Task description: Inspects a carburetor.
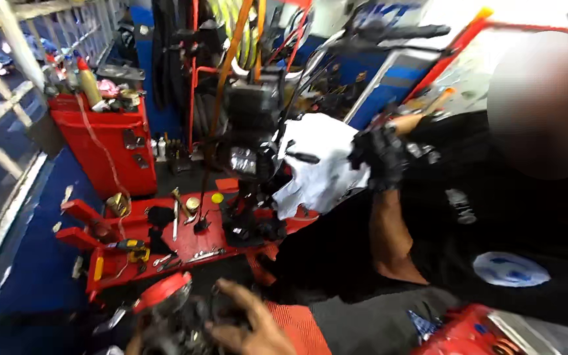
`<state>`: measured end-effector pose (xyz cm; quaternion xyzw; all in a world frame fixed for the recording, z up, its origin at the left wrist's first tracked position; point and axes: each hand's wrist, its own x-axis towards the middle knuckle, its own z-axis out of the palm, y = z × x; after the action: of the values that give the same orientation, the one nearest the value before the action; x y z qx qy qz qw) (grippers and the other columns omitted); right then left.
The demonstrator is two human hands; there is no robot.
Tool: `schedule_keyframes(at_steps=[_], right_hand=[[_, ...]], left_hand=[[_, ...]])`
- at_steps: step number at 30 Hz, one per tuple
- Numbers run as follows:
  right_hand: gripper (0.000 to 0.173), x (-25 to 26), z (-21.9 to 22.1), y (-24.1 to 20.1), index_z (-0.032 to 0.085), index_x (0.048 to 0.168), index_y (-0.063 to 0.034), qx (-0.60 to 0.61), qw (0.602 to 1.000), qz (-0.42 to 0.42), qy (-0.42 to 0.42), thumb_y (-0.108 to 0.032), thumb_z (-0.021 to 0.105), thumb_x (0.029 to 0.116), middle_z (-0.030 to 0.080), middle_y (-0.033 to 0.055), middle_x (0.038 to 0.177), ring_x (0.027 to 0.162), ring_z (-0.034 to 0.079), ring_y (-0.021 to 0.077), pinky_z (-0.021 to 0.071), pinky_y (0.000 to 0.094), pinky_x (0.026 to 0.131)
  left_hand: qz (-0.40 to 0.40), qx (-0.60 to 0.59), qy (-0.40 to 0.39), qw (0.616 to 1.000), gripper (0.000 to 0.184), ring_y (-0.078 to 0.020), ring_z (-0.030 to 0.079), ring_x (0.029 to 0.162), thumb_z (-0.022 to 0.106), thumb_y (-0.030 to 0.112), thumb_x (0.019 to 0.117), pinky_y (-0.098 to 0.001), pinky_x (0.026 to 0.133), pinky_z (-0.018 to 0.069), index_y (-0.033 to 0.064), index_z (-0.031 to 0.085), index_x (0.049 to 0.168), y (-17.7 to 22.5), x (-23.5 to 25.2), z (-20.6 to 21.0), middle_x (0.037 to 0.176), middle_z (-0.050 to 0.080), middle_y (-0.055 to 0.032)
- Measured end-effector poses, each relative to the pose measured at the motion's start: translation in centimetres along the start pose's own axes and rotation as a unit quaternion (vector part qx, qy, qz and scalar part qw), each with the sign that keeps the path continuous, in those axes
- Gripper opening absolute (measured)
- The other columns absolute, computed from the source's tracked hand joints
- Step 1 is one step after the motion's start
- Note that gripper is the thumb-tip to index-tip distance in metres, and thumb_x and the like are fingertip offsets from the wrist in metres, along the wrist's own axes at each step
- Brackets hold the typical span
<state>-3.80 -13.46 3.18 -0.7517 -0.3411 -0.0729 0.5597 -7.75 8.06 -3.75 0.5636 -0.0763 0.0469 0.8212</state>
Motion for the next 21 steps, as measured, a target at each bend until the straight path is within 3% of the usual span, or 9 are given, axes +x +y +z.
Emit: schedule_keyframes(at_steps=[1,5,12,21], right_hand=[[0.029,-0.3,0.0,0.1,0.072,0.119,-0.0095,-0.015,1.0,-0.006,-0.005,-0.024,0.072,0.0946,0.047,0.0262,0.15,0.132,0.057,0.0287,0.0535,0.0427,0.107],[0.028,-1.0,0.4,1.3,0.072,0.123,-0.0204,-0.015,1.0,-0.024,0.005,-0.027,0.073,0.0954,0.047,0.0181,0.153,0.128,0.06,0.0281,0.0578,0.0439,0.102],[0.019,-1.1,0.4,1.2,0.076,0.114,-0.0185,-0.001,1.0,-0.023,0.009,-0.023,0.071,0.0956,0.046,0.0177,0.153,0.131,0.057,0.033,0.0566,0.0484,0.104],[0.019,-1.4,0.3,1.3,0.075,0.111,-0.0183,-0.018,1.0,-0.004,0.021,-0.028,0.071,0.0953,0.049,0.0134,0.151,0.126,0.06,0.028,0.058,0.0444,0.1]], left_hand=[[-0.007,0.004,0.008,1.0,0.082,-0.0058,0.064,0.117,0.09,0.034,0.0756,-0.0311,0.102,0.055,0.0203,0.048,0.145,0.5,-0.2,0.5,0.129,0.067,0.0096],[0.011,-0.105,-0.028,0.994,0.08,-0.0204,0.067,0.115,0.09,0.025,0.077,-0.0407,0.1,0.0575,0.0075,0.048,0.143,0.1,0.5,1.1,0.128,0.067,-0.0093],[0.024,-0.123,-0.053,0.991,0.078,-0.0186,0.067,0.115,0.087,0.021,0.0805,-0.0392,0.101,0.0563,0.0081,0.045,0.145,0.0,0.5,1.1,0.127,0.066,-0.0087],[0.013,-0.149,-0.066,0.987,0.076,-0.0198,0.066,0.114,0.086,0.016,0.0809,-0.0397,0.101,0.056,0.0084,0.045,0.145,0.0,0.7,1.2,0.127,0.065,-0.0104]])
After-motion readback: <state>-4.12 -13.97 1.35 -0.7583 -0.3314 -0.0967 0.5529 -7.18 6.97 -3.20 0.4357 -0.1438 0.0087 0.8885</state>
